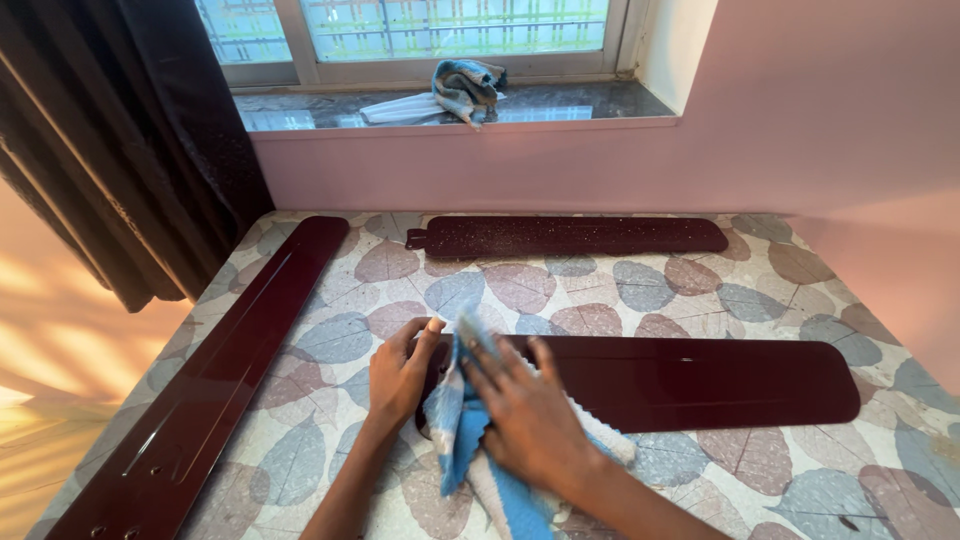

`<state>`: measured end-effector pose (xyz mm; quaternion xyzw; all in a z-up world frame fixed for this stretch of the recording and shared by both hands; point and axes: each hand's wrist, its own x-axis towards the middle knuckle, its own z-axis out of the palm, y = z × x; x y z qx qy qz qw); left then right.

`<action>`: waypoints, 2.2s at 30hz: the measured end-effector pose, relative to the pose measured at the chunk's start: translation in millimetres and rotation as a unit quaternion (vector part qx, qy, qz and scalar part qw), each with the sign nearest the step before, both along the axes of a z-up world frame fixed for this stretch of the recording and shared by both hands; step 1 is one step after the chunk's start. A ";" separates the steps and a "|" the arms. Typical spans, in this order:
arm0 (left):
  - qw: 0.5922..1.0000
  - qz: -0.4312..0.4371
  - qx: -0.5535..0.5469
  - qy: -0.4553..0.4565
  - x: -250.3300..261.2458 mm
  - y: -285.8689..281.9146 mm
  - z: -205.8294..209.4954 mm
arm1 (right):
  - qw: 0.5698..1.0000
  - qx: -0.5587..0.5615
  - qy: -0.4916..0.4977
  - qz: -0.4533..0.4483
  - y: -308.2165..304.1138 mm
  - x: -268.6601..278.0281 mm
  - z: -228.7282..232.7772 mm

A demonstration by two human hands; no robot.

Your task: The person wipes two maroon ceiling fan blades laid on a patterned surface using a blue and white cloth. They clean one blade thoroughly, then move to the second blade and continue wiping both sides.

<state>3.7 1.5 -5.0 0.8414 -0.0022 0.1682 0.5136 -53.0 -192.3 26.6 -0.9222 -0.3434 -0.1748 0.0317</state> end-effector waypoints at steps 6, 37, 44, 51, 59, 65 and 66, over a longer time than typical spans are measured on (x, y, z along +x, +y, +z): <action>0.999 -0.022 -0.034 -0.006 -0.6 1.5 -3.9 | 0.972 -0.104 0.171 0.126 6.5 -17.4 4.1; 1.000 -0.011 -0.019 -0.021 -2.5 0.1 -0.5 | 0.992 -0.003 0.064 -0.110 -27.3 29.5 -13.5; 0.993 -0.026 -0.112 0.020 -0.7 6.4 -4.5 | 1.000 0.008 0.019 0.023 -4.4 23.6 -18.2; 0.993 -0.035 -0.109 -0.009 7.2 16.5 -12.5 | 0.954 -0.039 0.235 0.182 24.7 6.8 6.7; 0.991 -0.042 -0.127 0.024 9.0 19.6 -13.7 | 0.972 -0.029 0.163 0.168 39.3 11.5 15.3; 0.991 -0.046 -0.123 0.018 10.4 16.8 -15.1 | 0.985 -0.002 0.115 0.126 24.6 23.9 14.5; 0.993 -0.043 -0.109 0.017 10.3 17.6 -14.7 | 0.987 0.032 0.097 0.120 23.7 23.2 12.1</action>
